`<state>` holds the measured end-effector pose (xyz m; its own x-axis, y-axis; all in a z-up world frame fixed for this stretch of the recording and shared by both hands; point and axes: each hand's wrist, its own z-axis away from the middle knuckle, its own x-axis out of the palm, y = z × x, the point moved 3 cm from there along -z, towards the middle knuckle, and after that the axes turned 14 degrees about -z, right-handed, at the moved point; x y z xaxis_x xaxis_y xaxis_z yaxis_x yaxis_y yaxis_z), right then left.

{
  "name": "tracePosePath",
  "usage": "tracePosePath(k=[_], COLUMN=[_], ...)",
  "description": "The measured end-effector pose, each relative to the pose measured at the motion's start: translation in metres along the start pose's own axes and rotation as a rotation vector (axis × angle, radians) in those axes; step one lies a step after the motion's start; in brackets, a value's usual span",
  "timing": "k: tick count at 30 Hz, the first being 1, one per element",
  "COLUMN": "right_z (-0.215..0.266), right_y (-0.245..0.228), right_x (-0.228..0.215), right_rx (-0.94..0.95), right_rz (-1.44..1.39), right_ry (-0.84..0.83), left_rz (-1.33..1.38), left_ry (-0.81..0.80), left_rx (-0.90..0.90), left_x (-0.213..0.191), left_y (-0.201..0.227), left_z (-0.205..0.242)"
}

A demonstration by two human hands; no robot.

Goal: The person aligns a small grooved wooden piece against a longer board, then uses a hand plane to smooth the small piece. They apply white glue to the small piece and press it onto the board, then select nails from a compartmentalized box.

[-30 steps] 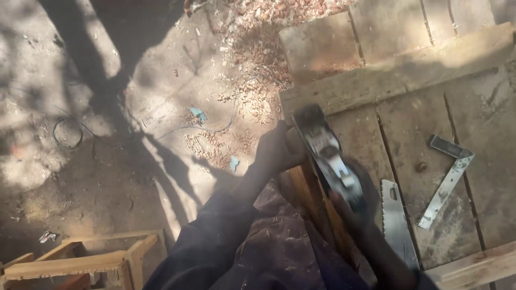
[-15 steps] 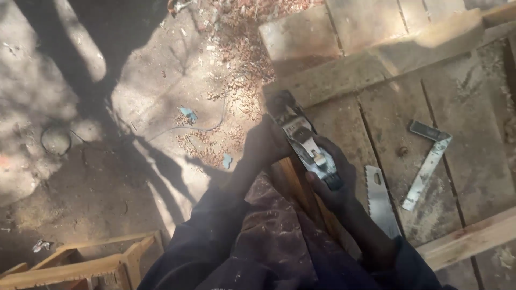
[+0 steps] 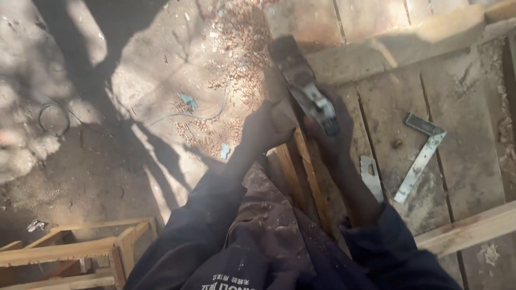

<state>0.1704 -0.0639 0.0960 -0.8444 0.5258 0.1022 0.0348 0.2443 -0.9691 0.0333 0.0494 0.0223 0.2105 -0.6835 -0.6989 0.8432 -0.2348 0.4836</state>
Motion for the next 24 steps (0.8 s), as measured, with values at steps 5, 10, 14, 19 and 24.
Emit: tracePosePath(k=[5, 10, 14, 19, 24], right_z=[0.117, 0.016, -0.009, 0.106, -0.003], right_y=[-0.04, 0.009, 0.001, -0.039, 0.024], right_x=[-0.03, -0.001, 0.011, -0.016, 0.004], right_rx=[0.212, 0.083, 0.054, 0.299, 0.201], right_rz=[0.362, 0.367, 0.363, 0.309, 0.306], right_ry=[0.034, 0.002, -0.018, 0.004, 0.004], left_rz=[-0.045, -0.067, 0.019, -0.028, -0.038], left_ry=[-0.075, -0.07, -0.096, -0.135, -0.1], left_rx=[0.079, 0.079, 0.022, 0.053, 0.077], left_x=[-0.002, -0.004, -0.016, -0.003, -0.011], left_y=[-0.001, 0.0, 0.011, -0.004, 0.011], left_z=[-0.007, -0.009, 0.005, 0.003, 0.005])
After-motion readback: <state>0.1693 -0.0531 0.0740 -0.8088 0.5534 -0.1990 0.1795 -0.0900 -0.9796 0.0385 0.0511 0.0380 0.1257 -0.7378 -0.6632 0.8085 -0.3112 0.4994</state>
